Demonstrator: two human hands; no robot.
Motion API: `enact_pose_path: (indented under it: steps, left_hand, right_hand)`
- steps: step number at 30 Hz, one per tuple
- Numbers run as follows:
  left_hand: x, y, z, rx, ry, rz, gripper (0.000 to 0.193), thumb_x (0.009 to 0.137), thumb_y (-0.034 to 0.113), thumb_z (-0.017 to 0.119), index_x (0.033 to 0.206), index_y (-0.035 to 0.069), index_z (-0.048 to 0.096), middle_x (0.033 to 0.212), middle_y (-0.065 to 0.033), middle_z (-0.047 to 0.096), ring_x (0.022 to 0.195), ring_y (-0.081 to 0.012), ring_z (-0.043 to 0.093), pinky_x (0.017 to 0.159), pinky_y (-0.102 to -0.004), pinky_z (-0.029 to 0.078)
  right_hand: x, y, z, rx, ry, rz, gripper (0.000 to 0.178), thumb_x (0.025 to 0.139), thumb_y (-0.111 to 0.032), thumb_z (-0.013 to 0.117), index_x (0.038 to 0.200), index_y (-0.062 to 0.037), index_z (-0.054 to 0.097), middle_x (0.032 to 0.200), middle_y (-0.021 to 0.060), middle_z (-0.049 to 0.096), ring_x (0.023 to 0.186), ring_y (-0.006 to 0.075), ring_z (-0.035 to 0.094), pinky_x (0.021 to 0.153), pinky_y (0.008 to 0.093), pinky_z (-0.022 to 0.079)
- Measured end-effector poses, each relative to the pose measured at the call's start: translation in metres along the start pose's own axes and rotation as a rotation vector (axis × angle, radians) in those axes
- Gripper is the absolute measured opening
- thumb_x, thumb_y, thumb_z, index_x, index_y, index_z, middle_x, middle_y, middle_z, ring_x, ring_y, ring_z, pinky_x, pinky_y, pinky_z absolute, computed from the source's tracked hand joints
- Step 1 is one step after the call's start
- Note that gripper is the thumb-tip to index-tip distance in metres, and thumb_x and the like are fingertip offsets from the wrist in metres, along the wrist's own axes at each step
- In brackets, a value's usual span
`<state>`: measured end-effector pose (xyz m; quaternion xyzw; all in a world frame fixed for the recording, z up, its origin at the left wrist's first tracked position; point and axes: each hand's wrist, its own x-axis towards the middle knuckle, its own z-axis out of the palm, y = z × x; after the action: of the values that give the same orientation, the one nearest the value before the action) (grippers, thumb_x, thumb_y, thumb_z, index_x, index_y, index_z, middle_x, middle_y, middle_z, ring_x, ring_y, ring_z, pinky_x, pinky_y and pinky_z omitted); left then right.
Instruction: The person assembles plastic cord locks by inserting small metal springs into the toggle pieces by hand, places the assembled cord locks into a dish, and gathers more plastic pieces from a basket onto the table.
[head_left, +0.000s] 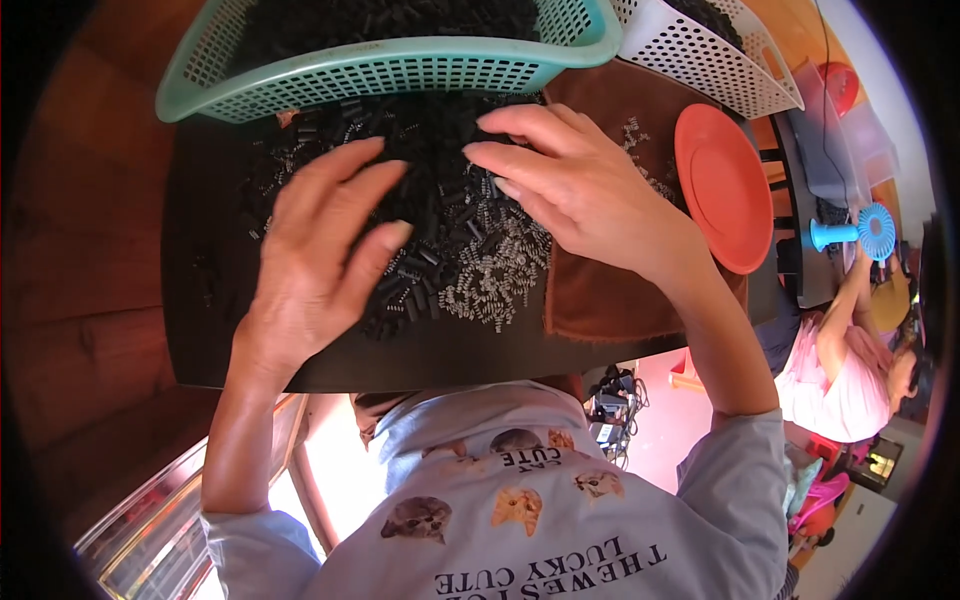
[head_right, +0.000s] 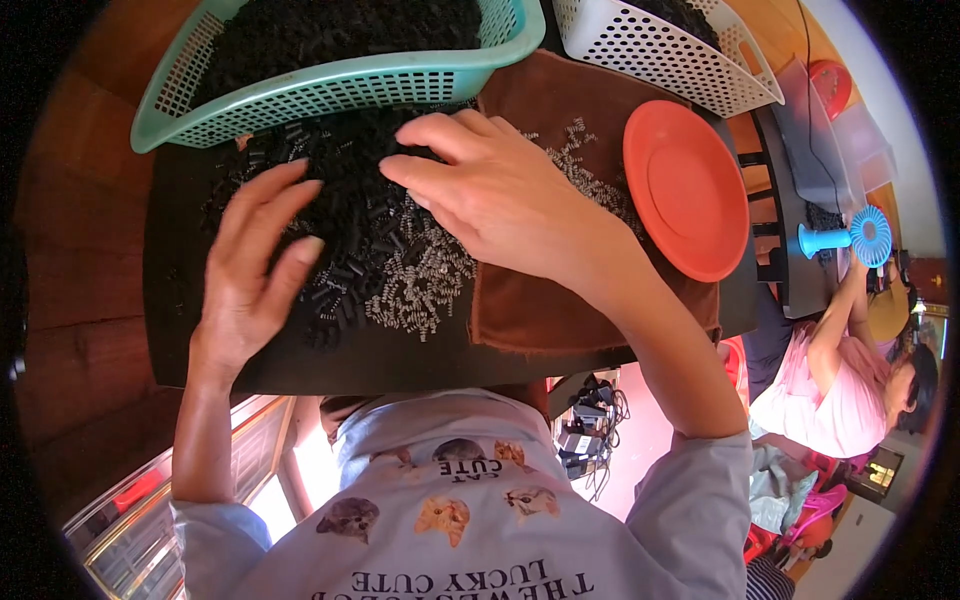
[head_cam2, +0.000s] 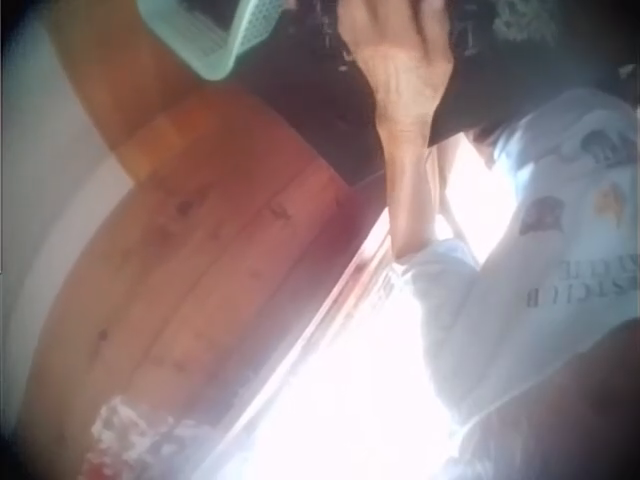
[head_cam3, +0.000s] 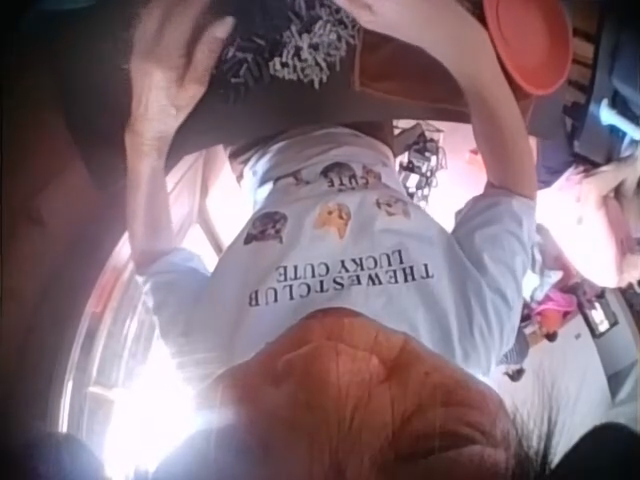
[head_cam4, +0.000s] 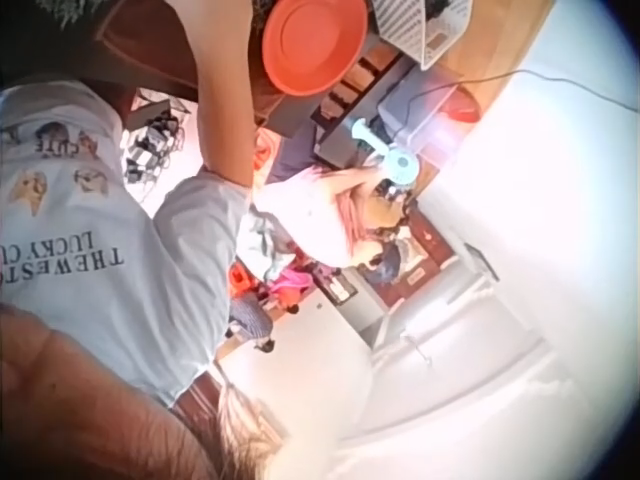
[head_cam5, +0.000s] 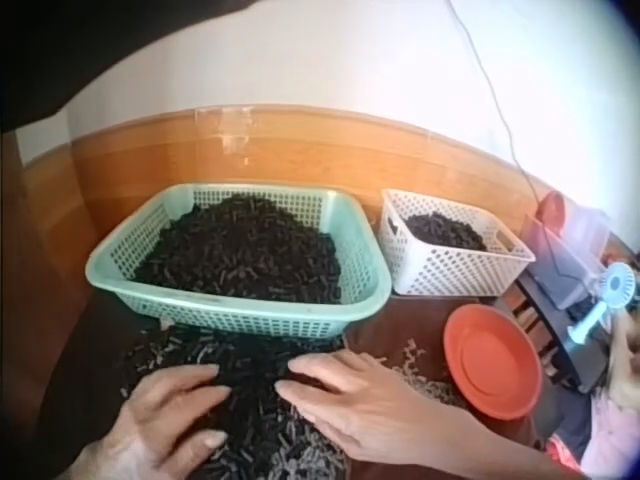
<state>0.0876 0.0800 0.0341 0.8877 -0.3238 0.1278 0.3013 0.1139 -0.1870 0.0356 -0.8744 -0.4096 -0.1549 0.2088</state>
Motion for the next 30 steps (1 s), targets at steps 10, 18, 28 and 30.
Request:
enact_pose_path:
  steps: [10, 18, 28, 30]
  left_hand:
    - [0.013, -0.012, 0.027, 0.219, -0.16, 0.134, 0.043, 0.089, 0.018, 0.064, 0.128, 0.001, 0.055, 0.138, -0.0164, 0.049, 0.131, -0.0365, 0.043, 0.108, -0.0461, 0.034]
    - [0.015, -0.033, 0.02, 0.049, 0.184, 0.145, 0.015, 0.089, 0.007, 0.063, 0.103, 0.001, 0.065, 0.11, -0.0121, 0.065, 0.104, -0.0302, 0.061, 0.092, -0.0382, 0.045]
    - [0.01, -0.035, 0.012, -0.129, 0.336, 0.093, 0.01, 0.089, 0.003, 0.064, 0.099, 0.0, 0.067, 0.097, -0.0113, 0.068, 0.085, -0.0226, 0.065, 0.079, -0.029, 0.048]
    - [0.008, -0.033, 0.008, -0.182, 0.285, 0.039, 0.014, 0.095, 0.003, 0.057, 0.104, -0.004, 0.065, 0.107, -0.0114, 0.068, 0.101, -0.0201, 0.062, 0.093, -0.0288, 0.045]
  right_hand:
    - [-0.019, 0.007, -0.007, -0.12, -0.065, 0.027, 0.03, 0.078, -0.002, 0.067, 0.108, -0.0055, 0.065, 0.116, 0.0089, 0.059, 0.102, 0.0286, 0.056, 0.084, 0.0397, 0.046]
    - [-0.032, -0.024, -0.012, 0.185, 0.02, 0.091, 0.034, 0.074, 0.003, 0.069, 0.108, -0.0039, 0.064, 0.108, 0.011, 0.06, 0.091, 0.0316, 0.059, 0.075, 0.0391, 0.049]
    - [-0.025, -0.06, 0.001, 0.232, -0.069, 0.06, 0.036, 0.07, 0.001, 0.075, 0.105, 0.0004, 0.066, 0.097, 0.0115, 0.06, 0.078, 0.0268, 0.057, 0.067, 0.0348, 0.046]
    - [-0.019, -0.072, 0.004, 0.248, -0.09, 0.031, 0.038, 0.068, -0.001, 0.077, 0.104, -0.0003, 0.066, 0.097, 0.0105, 0.06, 0.077, 0.0257, 0.056, 0.065, 0.0336, 0.045]
